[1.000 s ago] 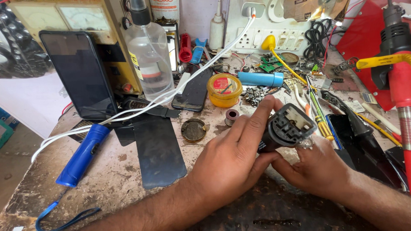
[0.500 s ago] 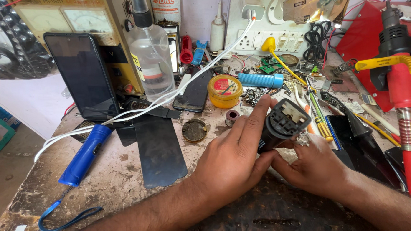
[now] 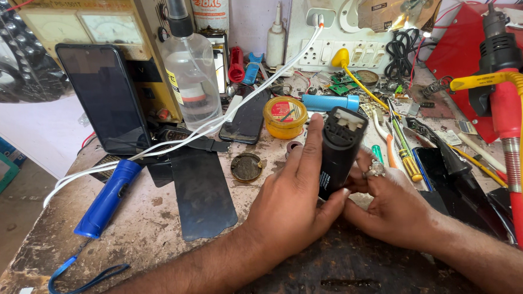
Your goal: The person removes the back cover of a black handheld electronic device using a small screwdriver. They pry off the cover, expose the internal components, and then reattach the cover.
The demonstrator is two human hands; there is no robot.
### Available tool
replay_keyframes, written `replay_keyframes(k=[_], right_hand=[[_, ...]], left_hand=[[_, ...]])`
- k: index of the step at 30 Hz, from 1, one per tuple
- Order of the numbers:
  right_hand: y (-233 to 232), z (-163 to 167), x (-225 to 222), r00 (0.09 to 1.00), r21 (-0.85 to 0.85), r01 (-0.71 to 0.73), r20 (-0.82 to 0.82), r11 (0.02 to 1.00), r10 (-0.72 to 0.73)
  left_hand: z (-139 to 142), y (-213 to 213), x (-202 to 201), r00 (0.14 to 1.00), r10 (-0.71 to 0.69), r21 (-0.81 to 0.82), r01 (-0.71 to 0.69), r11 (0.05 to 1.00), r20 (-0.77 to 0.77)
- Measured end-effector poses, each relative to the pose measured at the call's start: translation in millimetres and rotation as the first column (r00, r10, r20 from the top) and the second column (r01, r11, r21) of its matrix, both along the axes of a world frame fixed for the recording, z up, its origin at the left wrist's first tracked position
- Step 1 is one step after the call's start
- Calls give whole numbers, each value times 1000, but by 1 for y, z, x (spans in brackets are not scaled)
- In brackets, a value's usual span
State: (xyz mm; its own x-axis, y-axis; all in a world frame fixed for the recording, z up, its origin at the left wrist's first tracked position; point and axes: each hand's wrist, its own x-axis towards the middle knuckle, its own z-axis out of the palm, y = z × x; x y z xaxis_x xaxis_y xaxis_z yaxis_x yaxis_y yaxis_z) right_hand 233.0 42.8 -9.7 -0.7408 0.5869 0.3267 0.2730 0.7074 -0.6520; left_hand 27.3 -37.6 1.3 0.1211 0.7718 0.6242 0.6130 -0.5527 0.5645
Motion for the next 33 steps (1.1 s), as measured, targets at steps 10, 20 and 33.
replay_keyframes(k=[10, 20, 33], right_hand=[[-10, 15, -5, 999, 99, 36, -15, 994, -35], [-30, 28, -12, 978, 416, 176, 26, 892, -205], [-25, 30, -12, 972, -82, 211, 122, 974, -201]], left_hand=[[-8, 9, -5, 957, -156, -132, 192, 972, 246], [-1, 13, -1, 889, -130, -326, 292, 899, 438], [2, 13, -4, 919, -47, -394, 214, 894, 392]])
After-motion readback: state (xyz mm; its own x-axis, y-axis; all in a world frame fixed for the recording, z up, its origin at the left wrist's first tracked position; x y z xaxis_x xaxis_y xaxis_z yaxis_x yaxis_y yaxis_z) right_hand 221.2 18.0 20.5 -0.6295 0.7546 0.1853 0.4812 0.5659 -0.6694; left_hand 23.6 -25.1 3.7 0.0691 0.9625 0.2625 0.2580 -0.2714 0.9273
